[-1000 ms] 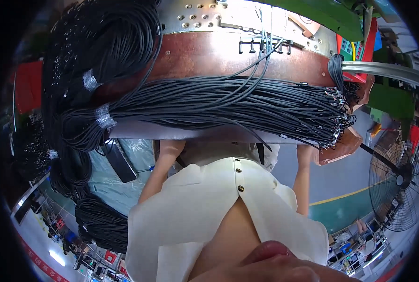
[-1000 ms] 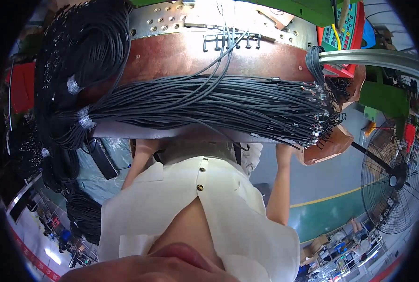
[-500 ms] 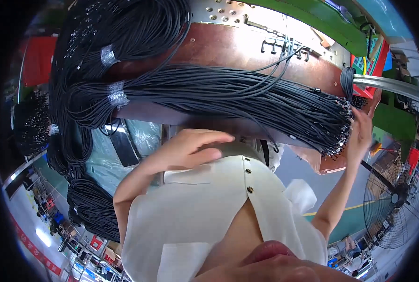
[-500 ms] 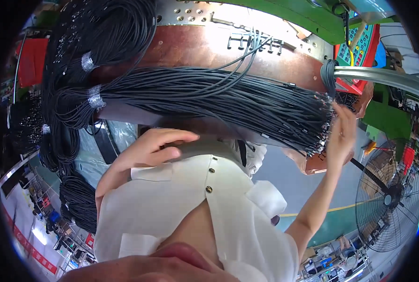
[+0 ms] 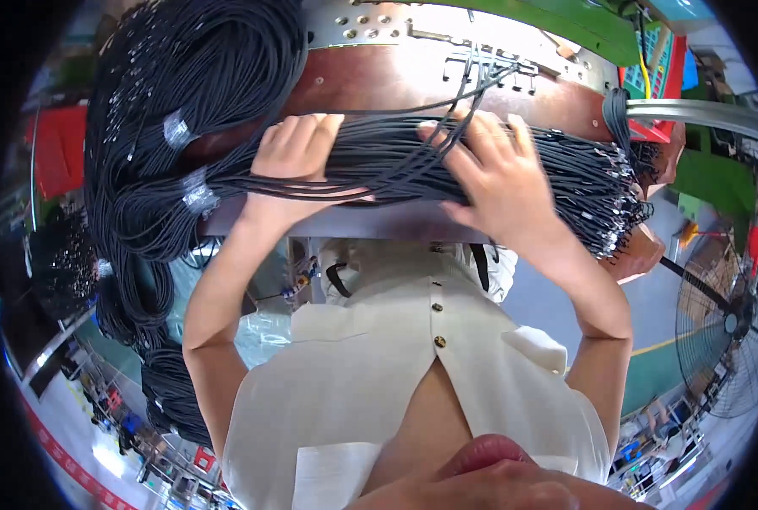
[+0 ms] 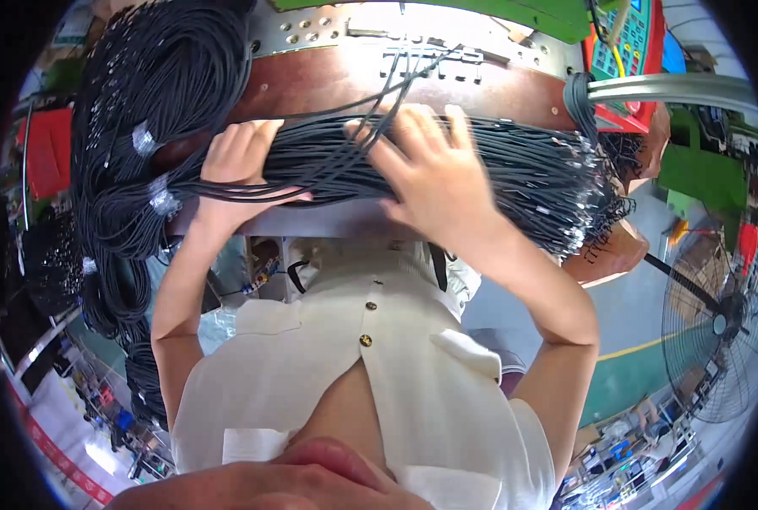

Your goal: Sorting and organizing individual wires from bundles and inserting them into an alignment plate.

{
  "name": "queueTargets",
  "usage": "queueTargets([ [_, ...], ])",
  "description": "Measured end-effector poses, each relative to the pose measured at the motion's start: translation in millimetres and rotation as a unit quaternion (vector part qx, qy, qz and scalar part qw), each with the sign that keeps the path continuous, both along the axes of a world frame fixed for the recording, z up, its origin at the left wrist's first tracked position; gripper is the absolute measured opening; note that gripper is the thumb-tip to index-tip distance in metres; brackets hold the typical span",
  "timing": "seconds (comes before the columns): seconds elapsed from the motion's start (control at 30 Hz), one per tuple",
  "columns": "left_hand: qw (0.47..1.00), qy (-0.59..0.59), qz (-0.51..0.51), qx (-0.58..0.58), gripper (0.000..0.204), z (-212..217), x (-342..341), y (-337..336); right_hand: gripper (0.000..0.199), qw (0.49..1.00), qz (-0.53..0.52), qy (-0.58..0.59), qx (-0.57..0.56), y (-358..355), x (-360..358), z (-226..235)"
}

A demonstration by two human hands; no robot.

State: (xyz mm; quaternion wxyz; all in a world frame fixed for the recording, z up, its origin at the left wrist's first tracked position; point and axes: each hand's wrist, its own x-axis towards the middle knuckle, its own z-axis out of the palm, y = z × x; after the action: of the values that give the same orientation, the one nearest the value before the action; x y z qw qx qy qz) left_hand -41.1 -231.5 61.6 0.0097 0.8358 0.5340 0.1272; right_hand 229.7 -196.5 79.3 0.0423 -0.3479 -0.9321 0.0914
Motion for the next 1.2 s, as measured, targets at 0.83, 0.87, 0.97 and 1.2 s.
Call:
queueTargets([
  [0.83, 0.979, -0.202, -0.036, 0.010, 0.013, 10.1, 34.1, 33.5, 0.021, 0.995, -0.015, 0.028, 0.091, 109.6, 65.0, -48.7],
  [0.87, 0.967, -0.250, -0.031, 0.036, 0.011, 9.9, 33.1, 35.1, 0.020, 0.997, -0.006, 0.009, 0.081, 112.0, 70.0, -51.4],
  [0.97, 0.928, -0.313, 0.069, -0.189, 0.019, 25.0, 37.1, 22.9, 0.018, 0.991, -0.022, 0.035, 0.130, 98.5, 110.6, -17.2],
  [1.2, 0.800, -0.227, -0.136, -0.538, 0.047, 51.5, 150.2, 90.8, 0.021, 0.948, -0.311, -0.029, 0.061, 3.9, 220.4, 85.5],
])
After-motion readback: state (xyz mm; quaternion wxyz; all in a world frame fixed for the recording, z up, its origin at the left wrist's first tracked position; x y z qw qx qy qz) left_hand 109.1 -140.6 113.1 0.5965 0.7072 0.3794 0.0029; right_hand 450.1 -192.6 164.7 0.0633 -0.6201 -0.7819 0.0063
